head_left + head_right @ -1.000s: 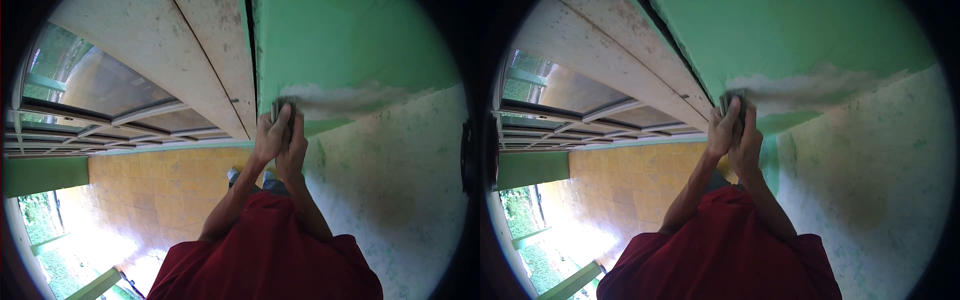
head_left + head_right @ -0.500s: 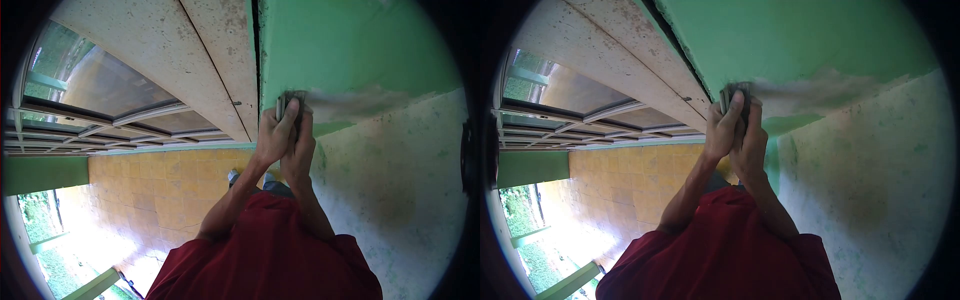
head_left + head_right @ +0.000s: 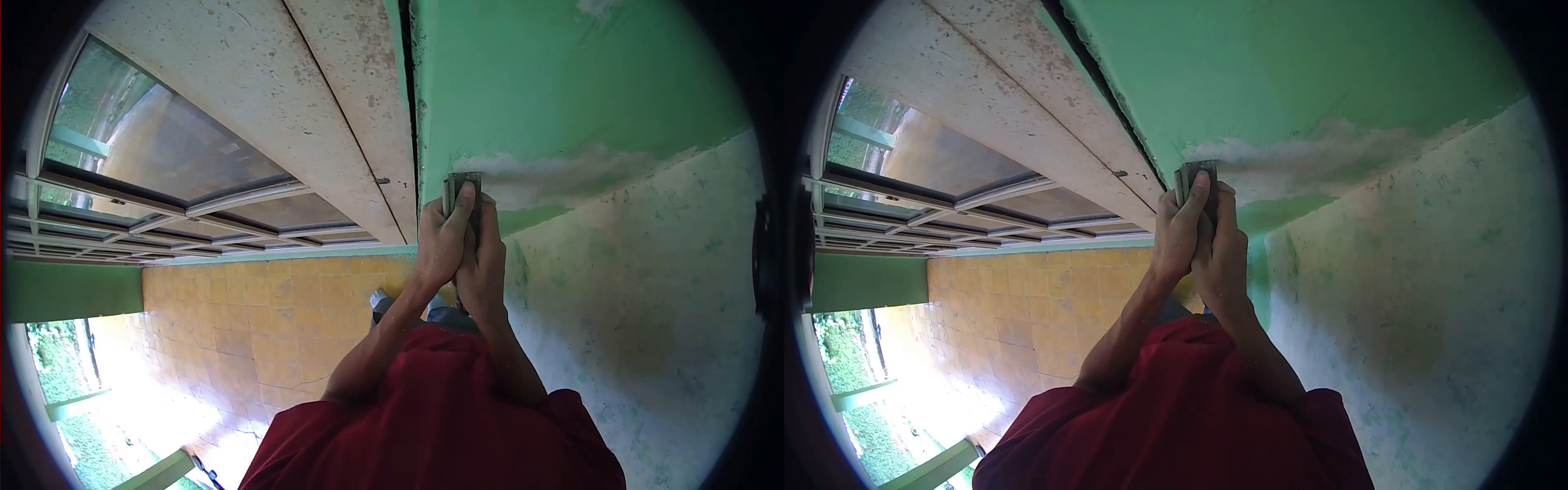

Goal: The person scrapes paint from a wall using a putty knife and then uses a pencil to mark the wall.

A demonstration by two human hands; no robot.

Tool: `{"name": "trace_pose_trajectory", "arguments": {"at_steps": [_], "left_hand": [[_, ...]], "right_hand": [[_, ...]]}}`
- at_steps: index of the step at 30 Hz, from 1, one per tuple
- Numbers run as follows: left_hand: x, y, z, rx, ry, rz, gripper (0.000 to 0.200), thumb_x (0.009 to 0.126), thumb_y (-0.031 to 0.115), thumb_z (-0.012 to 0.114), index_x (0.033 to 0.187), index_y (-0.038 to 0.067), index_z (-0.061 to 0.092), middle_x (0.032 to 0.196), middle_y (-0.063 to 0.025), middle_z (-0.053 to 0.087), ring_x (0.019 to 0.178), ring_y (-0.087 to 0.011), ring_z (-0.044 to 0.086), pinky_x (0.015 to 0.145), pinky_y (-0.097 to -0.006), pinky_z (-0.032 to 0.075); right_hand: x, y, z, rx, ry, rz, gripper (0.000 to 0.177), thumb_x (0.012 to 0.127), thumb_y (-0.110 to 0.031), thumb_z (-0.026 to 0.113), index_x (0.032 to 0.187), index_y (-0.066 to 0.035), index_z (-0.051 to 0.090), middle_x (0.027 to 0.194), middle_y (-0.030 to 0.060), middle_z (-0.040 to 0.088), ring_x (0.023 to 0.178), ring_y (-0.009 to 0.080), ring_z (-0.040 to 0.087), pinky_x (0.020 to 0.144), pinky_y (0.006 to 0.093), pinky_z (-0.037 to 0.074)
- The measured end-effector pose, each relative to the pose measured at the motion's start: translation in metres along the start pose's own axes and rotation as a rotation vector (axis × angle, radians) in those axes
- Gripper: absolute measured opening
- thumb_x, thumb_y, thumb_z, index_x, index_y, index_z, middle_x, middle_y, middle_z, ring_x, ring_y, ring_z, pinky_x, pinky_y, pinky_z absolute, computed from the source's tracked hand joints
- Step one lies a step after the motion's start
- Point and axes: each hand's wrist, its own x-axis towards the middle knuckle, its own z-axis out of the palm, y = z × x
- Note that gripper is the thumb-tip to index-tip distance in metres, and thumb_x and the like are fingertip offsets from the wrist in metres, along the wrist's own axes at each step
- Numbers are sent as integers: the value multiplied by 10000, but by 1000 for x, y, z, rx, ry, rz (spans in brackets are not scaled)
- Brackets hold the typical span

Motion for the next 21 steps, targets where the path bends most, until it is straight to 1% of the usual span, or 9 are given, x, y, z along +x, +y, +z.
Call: {"name": "trace_pose_trajectory", "arguments": {"at_steps": [2,4,5,7,8,10,15,20,21], "left_hand": [[-2,0,-4,37,-23,-12,445,1017,373,505,762,18,591,578,45,457,547,-40,401,457,-275,328],[-1,-9,-7,66,-38,-10,443,1016,387,502,811,15,627,610,37,496,554,-38,423,473,-253,347],[1,-10,-8,99,-52,-3,450,1016,401,498,859,12,662,642,28,535,561,-36,445,489,-230,365],[-2,2,-2,71,-51,0,468,1020,409,486,857,3,653,643,20,546,560,-43,470,497,-229,387],[-4,7,0,42,-44,-11,487,1024,417,474,854,-7,643,645,12,558,560,-50,496,504,-228,409],[-4,12,2,34,-61,-1,500,1028,423,458,877,-19,637,650,-3,574,568,-65,525,520,-231,433],[0,4,19,-138,-20,107,479,1041,389,435,883,-23,623,634,-37,586,573,-94,561,507,-254,440],[-2,10,14,-130,-74,1,454,1042,381,435,845,3,590,631,-47,570,579,-111,565,525,-262,463],[0,6,15,-128,-69,-6,454,1042,381,435,845,3,590,631,-47,570,579,-111,565,525,-262,463]], "right_hand": [[-4,3,1,28,-15,66,311,1015,-166,404,1309,-65,403,985,260,652,926,458,655,740,449,519],[-1,18,4,-10,34,-132,328,1011,-161,420,1325,-69,398,918,198,660,764,343,687,658,391,524],[0,19,1,-11,39,-137,328,1011,-161,420,1325,-69,398,918,198,660,764,343,687,658,391,524],[1,18,-8,174,-131,66,365,1007,-165,447,1352,-66,385,840,105,626,585,168,603,537,305,479],[-3,19,-11,174,-131,62,365,1007,-165,447,1352,-66,385,840,105,626,585,168,603,537,305,479],[-14,25,-17,447,-172,189,452,1004,-176,468,1426,-63,353,770,31,572,523,56,483,463,246,409],[-31,41,-27,419,-182,199,521,999,-162,457,1481,-29,311,682,15,552,511,70,493,466,250,413],[-32,27,-17,268,-87,171,516,979,-121,445,1462,21,332,603,27,526,491,95,496,479,267,424],[-33,35,-17,225,-75,100,513,972,-108,442,1455,33,341,599,43,529,492,107,505,485,277,431]]}}
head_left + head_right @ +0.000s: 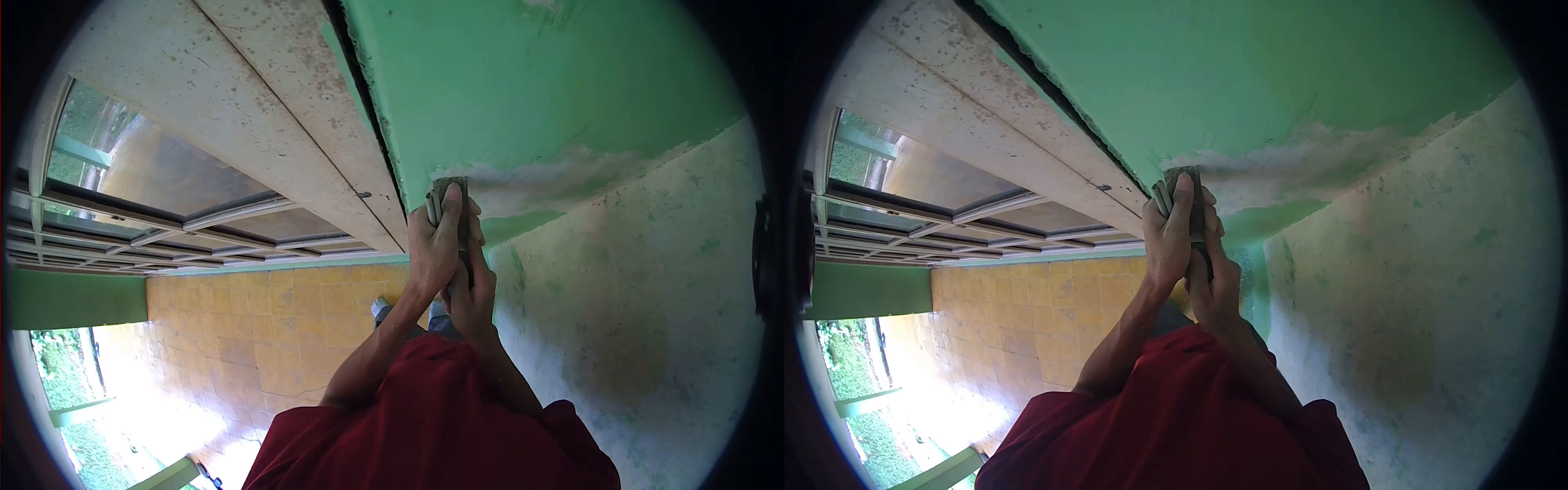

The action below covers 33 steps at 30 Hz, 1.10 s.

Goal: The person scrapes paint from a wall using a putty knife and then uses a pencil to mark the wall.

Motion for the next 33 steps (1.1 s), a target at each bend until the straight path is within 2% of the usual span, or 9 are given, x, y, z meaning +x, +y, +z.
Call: {"name": "trace_pose_trajectory", "arguments": {"at_steps": [2,7,9,11,17,19,26,29,33], "left_hand": [[4,-8,0,-85,-12,46,441,1040,374,442,835,2,561,616,-66,564,561,-156,590,521,-292,496],[6,18,14,-32,32,136,437,1041,354,447,804,4,559,593,-46,547,534,-134,555,504,-276,467],[6,23,16,16,55,169,435,1039,342,454,786,6,567,581,-33,541,520,-113,530,496,-259,445],[1,8,14,-26,112,95,424,1035,318,470,761,8,564,572,-31,537,519,-109,529,490,-260,437],[5,5,20,-47,98,154,344,1037,279,470,816,20,521,612,-49,526,509,-129,540,468,-281,464],[5,12,24,-60,97,147,354,1036,286,475,809,18,523,608,-50,526,508,-130,539,468,-280,463],[3,3,22,-71,94,101,400,1028,322,495,774,15,533,584,-44,519,503,-133,539,467,-275,455],[3,25,27,-77,43,119,395,1026,319,500,771,19,527,588,-40,520,502,-136,540,467,-276,455],[7,4,23,-113,66,86,402,1025,330,501,765,23,523,584,-42,521,502,-139,542,467,-277,456]], "right_hand": [[1,15,-3,-40,10,-64,511,964,-96,439,1447,45,350,595,58,532,492,119,514,490,287,438],[23,-11,-11,-34,-64,-157,518,949,-71,451,1439,64,355,625,81,561,517,138,549,512,291,449],[12,-19,-9,-15,-50,-107,520,947,-67,455,1439,68,353,632,83,567,522,138,552,515,290,449],[9,-15,-9,3,-33,-54,523,945,-62,459,1438,72,350,640,85,572,528,139,555,519,289,448],[12,-14,-16,-102,-23,-175,527,938,-47,455,1439,74,348,660,106,593,549,144,574,541,291,460],[9,-13,-17,-33,-20,-33,530,930,-39,466,1435,76,353,674,125,600,571,151,594,553,288,466],[9,-14,-17,-90,-15,-50,534,925,-29,471,1439,67,358,696,149,606,607,150,614,565,286,470],[8,-25,-16,-50,27,-95,524,926,-34,473,1430,71,371,698,157,610,600,158,614,565,293,473],[5,-12,-17,-159,35,-112,527,923,-40,485,1427,68,377,703,175,611,596,176,617,569,307,478]]}}
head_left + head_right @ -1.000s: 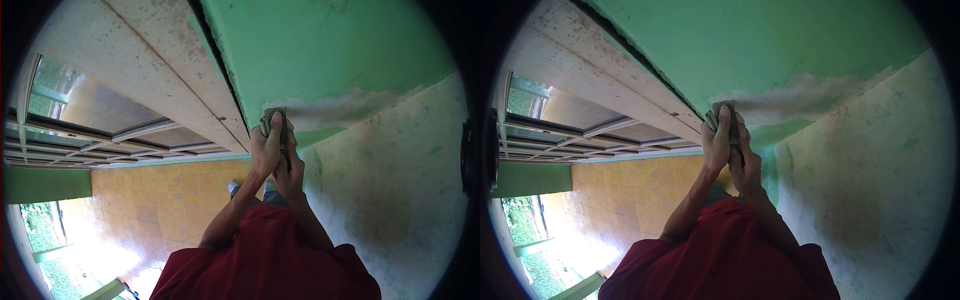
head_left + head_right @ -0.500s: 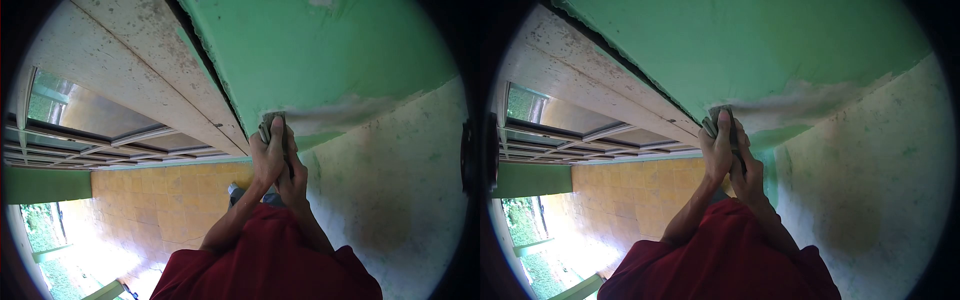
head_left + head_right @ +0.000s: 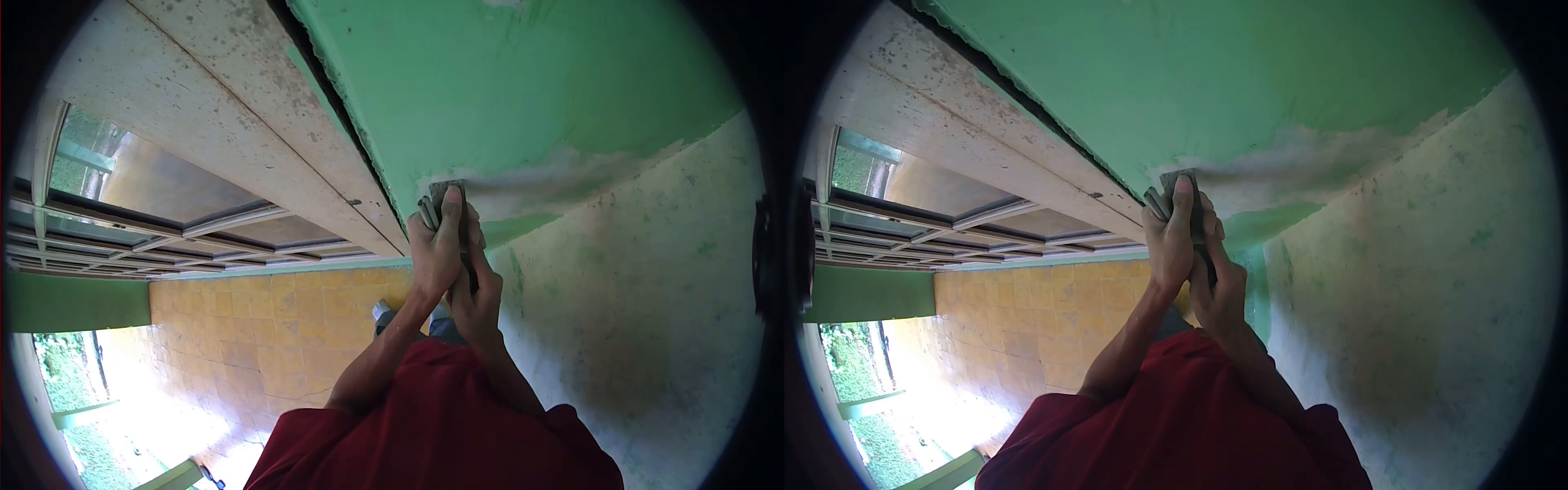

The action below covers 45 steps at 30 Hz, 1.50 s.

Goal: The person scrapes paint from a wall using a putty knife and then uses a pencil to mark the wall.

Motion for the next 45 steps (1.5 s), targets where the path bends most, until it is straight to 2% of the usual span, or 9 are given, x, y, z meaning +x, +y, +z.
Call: {"name": "trace_pose_trajectory", "arguments": {"at_steps": [3,5,12,17,30,32,38,44,45], "left_hand": [[-2,15,5,-1,6,13,428,1029,321,478,739,17,559,547,-29,517,491,-107,517,443,-261,409],[-3,13,1,96,-25,-9,426,1021,358,500,759,26,541,566,-44,521,494,-141,546,467,-278,464],[-9,8,-5,70,-5,-100,428,1023,350,498,757,19,546,561,-46,520,492,-149,554,462,-277,459],[-1,11,3,21,-31,50,415,1026,335,496,753,25,533,561,-50,518,490,-146,546,465,-280,461],[-6,4,-8,79,25,-25,414,1023,352,495,776,22,533,561,-52,513,494,-149,543,473,-286,460],[-6,-4,-12,-51,44,4,450,1038,367,450,780,15,558,578,-40,541,528,-120,552,492,-266,453],[-2,28,-10,-33,-91,59,417,1040,360,443,825,14,532,580,-58,524,526,-165,569,503,-297,493],[-4,17,-12,19,-40,-23,430,1038,365,450,807,12,538,580,-55,518,515,-161,560,485,-292,477],[-3,16,-13,22,-39,-28,430,1038,365,450,807,12,538,580,-55,518,515,-161,560,485,-292,477]], "right_hand": [[1,-8,4,33,8,15,534,921,-44,493,1432,62,374,714,186,618,604,185,627,577,314,483],[-5,-7,4,65,15,27,539,921,-44,497,1434,59,372,724,192,625,612,189,637,581,317,485],[-10,-1,8,47,32,31,523,917,-44,507,1417,66,397,772,186,652,642,196,658,595,314,494],[-1,-3,3,21,13,11,516,913,-40,513,1405,75,408,759,178,651,639,199,662,587,311,493],[-5,10,5,39,-23,12,493,912,-41,522,1378,89,432,754,184,649,606,226,652,578,308,496],[1,9,6,25,-45,-36,490,910,-40,525,1375,88,437,755,187,651,612,233,658,581,311,499],[7,-7,12,62,-72,-56,468,910,-37,523,1356,88,454,775,192,658,627,245,669,586,320,500],[2,-6,14,52,-24,17,470,913,-30,511,1364,86,443,783,200,651,630,265,671,595,325,507],[3,-2,17,56,-20,-36,454,948,-43,472,1381,83,419,709,100,594,573,155,577,529,273,443]]}}
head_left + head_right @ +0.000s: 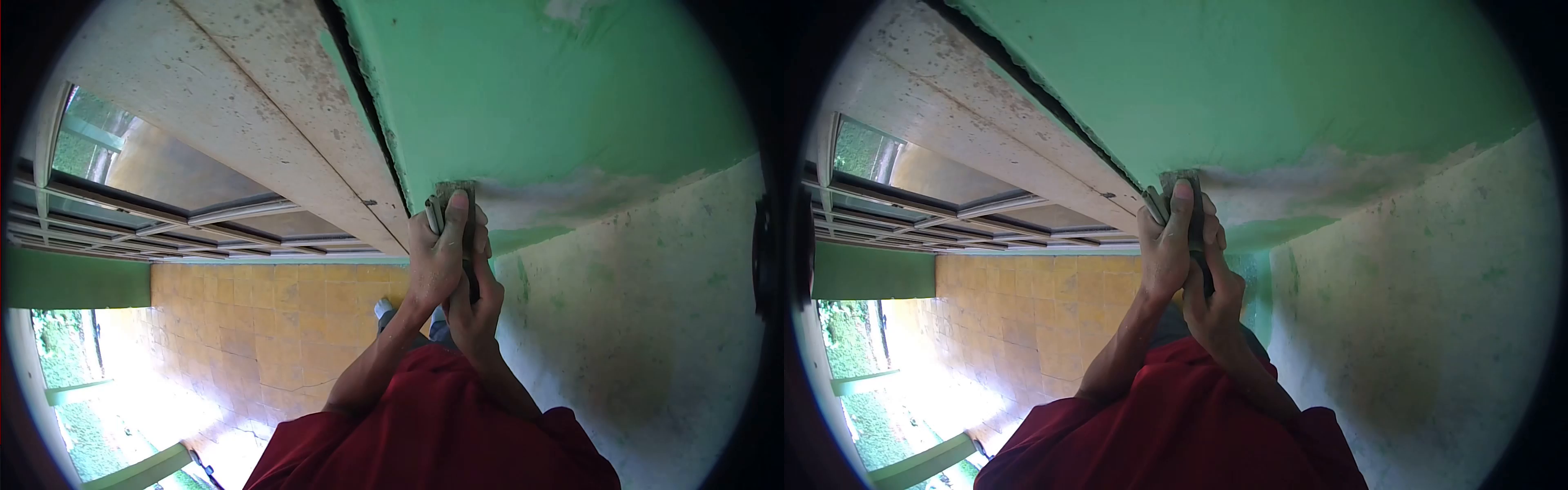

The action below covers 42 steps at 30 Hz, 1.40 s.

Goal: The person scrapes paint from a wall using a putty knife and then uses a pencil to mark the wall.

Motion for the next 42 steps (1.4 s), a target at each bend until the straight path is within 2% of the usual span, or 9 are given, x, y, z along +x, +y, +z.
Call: {"name": "trace_pose_trajectory", "arguments": {"at_steps": [2,5,23,25,29,31,35,37,42], "left_hand": [[-3,-3,0,-18,18,-24,428,1036,363,459,803,13,537,581,-51,515,516,-160,559,481,-292,471],[-1,4,5,-1,15,10,430,1038,350,453,809,3,562,584,-35,523,531,-129,546,492,-272,455],[-1,18,13,16,69,122,417,1044,321,441,777,19,548,581,-30,518,534,-116,528,495,-268,433],[-6,-1,2,10,68,67,421,1044,322,441,770,20,547,579,-29,516,531,-117,528,493,-268,432],[-6,-14,-8,-25,65,-33,438,1028,371,478,777,16,531,580,-46,519,516,-151,553,485,-283,466],[-3,-14,-12,2,48,-38,438,1029,370,477,779,15,533,580,-46,519,515,-154,554,483,-284,468],[1,-21,-18,-12,-12,-18,448,1028,375,476,769,15,540,572,-48,521,513,-154,557,479,-284,470],[1,-14,-20,19,-22,-29,457,1027,381,475,761,16,542,567,-49,522,512,-154,560,479,-284,470],[-3,-11,-23,66,-25,-94,475,1023,397,479,743,19,548,556,-50,528,513,-153,567,479,-283,472]], "right_hand": [[-6,0,-1,-1,7,-42,438,983,-55,434,1398,81,395,635,1,538,516,44,483,463,222,379],[-1,-8,-6,21,-11,113,464,921,-49,502,1362,85,444,788,201,658,649,280,680,612,338,512],[6,-12,-9,30,-46,21,492,917,-41,510,1389,68,431,738,145,636,617,149,629,572,283,483],[0,1,-4,4,-30,-37,471,971,-64,439,1425,54,396,634,-8,541,511,37,471,464,223,379],[-11,13,2,49,-33,110,461,971,-66,449,1414,58,406,631,-6,541,517,37,477,470,220,381],[-14,3,5,43,28,128,464,921,-57,516,1360,82,453,792,188,650,684,182,655,632,292,499],[-13,27,9,29,12,104,441,925,-58,514,1336,94,465,807,180,658,701,174,657,639,291,501],[-14,27,15,63,21,22,432,985,-72,445,1391,73,411,627,-10,536,485,36,469,434,216,359],[-22,19,25,82,63,47,441,992,-82,448,1400,76,395,624,-14,531,477,33,465,426,215,355]]}}
